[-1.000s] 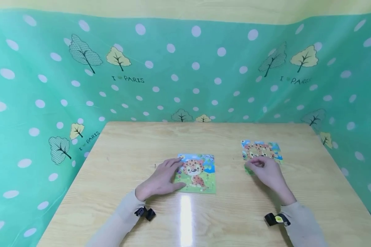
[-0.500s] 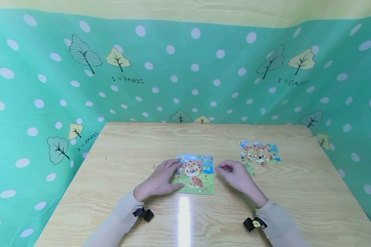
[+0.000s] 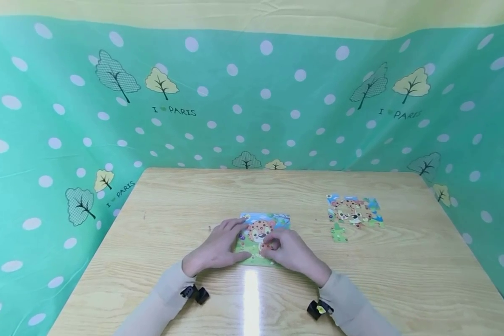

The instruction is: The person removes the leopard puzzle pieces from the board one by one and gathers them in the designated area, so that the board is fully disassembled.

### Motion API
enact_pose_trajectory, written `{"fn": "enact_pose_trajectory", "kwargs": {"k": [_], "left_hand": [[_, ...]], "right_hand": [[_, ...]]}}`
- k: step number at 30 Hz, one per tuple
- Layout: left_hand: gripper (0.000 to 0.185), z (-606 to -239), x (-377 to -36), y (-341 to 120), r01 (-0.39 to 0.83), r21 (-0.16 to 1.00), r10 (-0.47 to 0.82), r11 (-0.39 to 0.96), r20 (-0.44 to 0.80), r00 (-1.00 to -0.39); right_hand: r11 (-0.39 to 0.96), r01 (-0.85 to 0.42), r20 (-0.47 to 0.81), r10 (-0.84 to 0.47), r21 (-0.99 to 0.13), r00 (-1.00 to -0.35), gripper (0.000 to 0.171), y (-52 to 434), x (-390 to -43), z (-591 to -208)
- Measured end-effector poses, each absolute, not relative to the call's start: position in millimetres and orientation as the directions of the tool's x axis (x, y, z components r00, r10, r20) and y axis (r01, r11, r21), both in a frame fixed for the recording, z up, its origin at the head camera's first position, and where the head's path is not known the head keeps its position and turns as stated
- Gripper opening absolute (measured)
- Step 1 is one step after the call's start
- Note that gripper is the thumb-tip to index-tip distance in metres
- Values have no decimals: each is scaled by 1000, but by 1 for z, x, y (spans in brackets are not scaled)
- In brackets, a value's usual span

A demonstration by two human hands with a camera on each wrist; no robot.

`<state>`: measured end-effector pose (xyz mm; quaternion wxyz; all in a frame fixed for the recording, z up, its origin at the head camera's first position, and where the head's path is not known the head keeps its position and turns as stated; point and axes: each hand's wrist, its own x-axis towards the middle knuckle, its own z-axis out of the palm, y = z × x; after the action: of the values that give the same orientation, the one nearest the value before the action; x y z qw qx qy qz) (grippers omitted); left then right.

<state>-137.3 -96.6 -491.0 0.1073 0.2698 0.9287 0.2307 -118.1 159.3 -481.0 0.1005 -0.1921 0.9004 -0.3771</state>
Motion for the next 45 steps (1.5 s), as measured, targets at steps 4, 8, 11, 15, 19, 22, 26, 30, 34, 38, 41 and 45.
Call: {"fn": "enact_pose_trajectory", "kwargs": {"k": [4, 8, 11, 15, 19, 22, 26, 30, 34, 38, 41, 45], "left_hand": [[85, -491, -136, -97, 452, 478, 548, 754, -77, -833], [84, -493, -135, -96, 453, 480, 548, 752, -72, -833], [84, -493, -135, -96, 452, 482, 547, 751, -71, -834], [84, -493, -137, -95, 456, 480, 548, 749, -64, -834], [84, -493, -138, -95, 459, 484, 552, 745, -61, -832], [84, -492, -138, -95, 459, 485, 554, 745, -64, -830], [84, -492, -137, -95, 460, 486, 555, 743, -64, -829], [84, -492, -137, -95, 458, 490, 554, 741, -63, -830], [84, -490, -137, -96, 456, 495, 553, 739, -61, -831], [83, -490, -137, -96, 454, 499, 553, 739, -64, -831], [84, -490, -136, -96, 452, 496, 552, 741, -66, -832], [84, -491, -137, -96, 454, 492, 552, 743, -66, -831]], "right_hand": [[683, -300, -49, -441, -666, -896, 29, 155, -115, -482], [698, -303, -59, -443, -649, -895, 28, 152, -114, -482], [703, -295, -65, -437, -647, -897, 25, 151, -114, -482], [702, -278, -75, -427, -656, -901, 25, 150, -116, -481], [713, -240, -101, -401, -659, -911, 28, 149, -116, -481], [728, -211, -117, -372, -652, -921, 31, 148, -116, -480], [704, -196, -129, -380, -683, -916, 30, 149, -116, -480], [668, -201, -127, -407, -716, -904, 24, 149, -116, -480], [681, -189, -133, -391, -707, -911, 29, 150, -118, -480], [710, -160, -151, -354, -686, -923, 35, 151, -118, -479], [719, -151, -159, -344, -679, -925, 33, 151, -119, -479], [698, -163, -154, -369, -697, -917, 30, 154, -120, -479]]}}
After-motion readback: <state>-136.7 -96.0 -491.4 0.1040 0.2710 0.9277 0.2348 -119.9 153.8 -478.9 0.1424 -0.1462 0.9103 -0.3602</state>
